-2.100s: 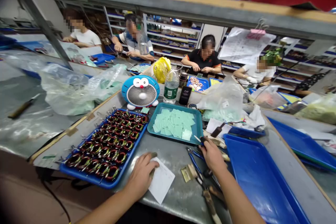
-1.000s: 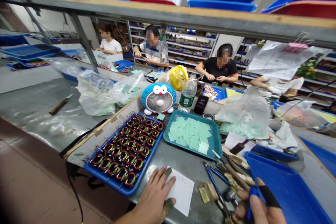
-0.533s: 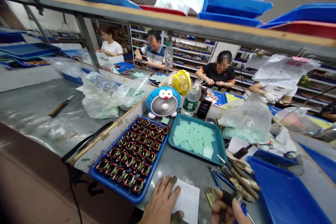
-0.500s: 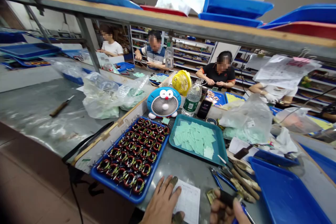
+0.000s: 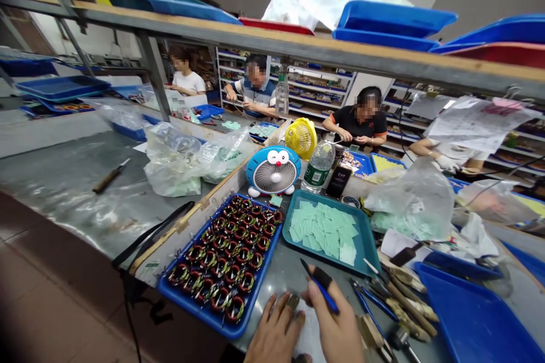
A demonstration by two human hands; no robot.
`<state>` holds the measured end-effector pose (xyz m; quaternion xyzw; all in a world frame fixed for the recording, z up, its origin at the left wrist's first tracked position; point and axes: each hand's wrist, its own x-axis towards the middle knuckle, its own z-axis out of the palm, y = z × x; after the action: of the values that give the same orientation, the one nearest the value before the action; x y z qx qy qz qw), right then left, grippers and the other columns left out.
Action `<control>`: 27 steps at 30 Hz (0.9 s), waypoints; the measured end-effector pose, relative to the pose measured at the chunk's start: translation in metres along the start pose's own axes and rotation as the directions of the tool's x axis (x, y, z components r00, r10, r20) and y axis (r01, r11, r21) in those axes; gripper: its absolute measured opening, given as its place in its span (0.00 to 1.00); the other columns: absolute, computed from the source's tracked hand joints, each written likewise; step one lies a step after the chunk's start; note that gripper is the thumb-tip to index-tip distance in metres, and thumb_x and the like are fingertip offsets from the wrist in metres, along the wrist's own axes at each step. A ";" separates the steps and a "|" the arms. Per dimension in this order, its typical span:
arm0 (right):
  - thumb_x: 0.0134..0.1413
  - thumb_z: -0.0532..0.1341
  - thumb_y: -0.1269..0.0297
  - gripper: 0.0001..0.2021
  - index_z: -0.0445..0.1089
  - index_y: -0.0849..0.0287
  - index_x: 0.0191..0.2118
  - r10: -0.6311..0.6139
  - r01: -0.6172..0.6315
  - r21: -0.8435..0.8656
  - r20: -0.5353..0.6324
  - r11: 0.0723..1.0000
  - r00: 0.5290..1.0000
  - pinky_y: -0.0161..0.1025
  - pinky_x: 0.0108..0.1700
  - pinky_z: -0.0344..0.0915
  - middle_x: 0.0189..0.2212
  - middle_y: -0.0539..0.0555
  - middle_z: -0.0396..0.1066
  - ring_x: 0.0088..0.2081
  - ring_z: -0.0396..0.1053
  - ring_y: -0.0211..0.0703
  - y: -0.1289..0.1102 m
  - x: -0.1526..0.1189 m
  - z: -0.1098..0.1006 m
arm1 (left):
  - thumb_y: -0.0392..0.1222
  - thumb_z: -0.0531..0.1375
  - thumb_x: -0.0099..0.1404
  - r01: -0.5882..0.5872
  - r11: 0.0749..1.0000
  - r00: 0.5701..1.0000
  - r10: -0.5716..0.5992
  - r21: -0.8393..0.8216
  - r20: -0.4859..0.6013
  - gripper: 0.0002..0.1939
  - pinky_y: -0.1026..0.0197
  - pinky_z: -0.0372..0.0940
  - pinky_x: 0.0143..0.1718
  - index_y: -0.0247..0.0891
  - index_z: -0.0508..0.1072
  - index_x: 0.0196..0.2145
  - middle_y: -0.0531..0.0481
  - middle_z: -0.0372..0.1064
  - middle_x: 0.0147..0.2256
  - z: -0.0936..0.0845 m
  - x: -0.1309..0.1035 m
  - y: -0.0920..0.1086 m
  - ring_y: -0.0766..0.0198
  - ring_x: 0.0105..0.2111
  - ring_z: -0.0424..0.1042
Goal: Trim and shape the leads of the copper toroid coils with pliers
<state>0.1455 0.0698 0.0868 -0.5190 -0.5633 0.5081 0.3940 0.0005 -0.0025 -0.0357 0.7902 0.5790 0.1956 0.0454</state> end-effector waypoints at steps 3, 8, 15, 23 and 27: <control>0.54 0.68 0.39 0.34 0.74 0.60 0.57 -0.071 0.066 0.054 0.093 0.996 0.993 0.44 0.49 0.75 0.48 0.59 0.78 0.42 0.78 0.52 -0.008 0.036 0.035 | 0.63 0.59 0.67 -0.016 0.999 1.000 0.017 0.035 -0.026 0.33 0.35 0.64 0.61 0.38 0.69 0.61 0.35 0.74 0.55 0.002 0.000 -0.002 0.37 0.62 0.67; 0.56 0.66 0.39 0.33 0.75 0.63 0.56 -0.077 0.069 0.067 0.131 0.995 0.988 0.47 0.51 0.73 0.43 0.60 0.79 0.42 0.77 0.53 0.000 0.054 0.077 | 0.58 0.58 0.68 -0.042 0.994 0.995 0.051 0.099 -0.085 0.29 0.39 0.65 0.60 0.42 0.68 0.61 0.40 0.76 0.53 0.005 0.000 -0.002 0.42 0.58 0.71; 0.55 0.65 0.37 0.36 0.74 0.64 0.58 -0.051 0.043 0.048 0.163 0.998 0.985 0.46 0.49 0.73 0.41 0.58 0.79 0.43 0.77 0.54 0.022 0.044 0.087 | 0.53 0.56 0.72 -0.044 0.982 0.984 0.075 0.182 -0.164 0.30 0.45 0.62 0.59 0.41 0.63 0.67 0.42 0.76 0.53 0.007 0.001 -0.001 0.47 0.54 0.70; 0.51 0.68 0.37 0.32 0.79 0.63 0.48 0.030 -0.030 0.089 0.000 0.996 1.000 0.40 0.52 0.74 0.49 0.61 0.78 0.51 0.76 0.56 0.037 0.005 0.058 | 0.44 0.58 0.71 -0.047 0.970 0.967 0.104 0.239 -0.233 0.28 0.48 0.53 0.65 0.42 0.62 0.67 0.47 0.74 0.56 0.007 -0.002 -0.001 0.50 0.58 0.66; 0.44 0.70 0.34 0.33 0.81 0.63 0.41 0.151 -0.142 0.063 -0.170 0.988 0.974 0.39 0.34 0.77 0.36 0.62 0.81 0.37 0.80 0.58 0.065 -0.022 0.024 | 0.53 0.57 0.71 -0.043 0.965 0.963 0.108 0.257 -0.248 0.23 0.48 0.54 0.63 0.42 0.70 0.59 0.46 0.74 0.55 0.004 -0.001 0.000 0.49 0.59 0.65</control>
<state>0.1372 0.0410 0.0202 -0.5917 -0.4738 0.5023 0.4162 0.0016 -0.0029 -0.0395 0.7788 0.5692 0.2246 -0.1381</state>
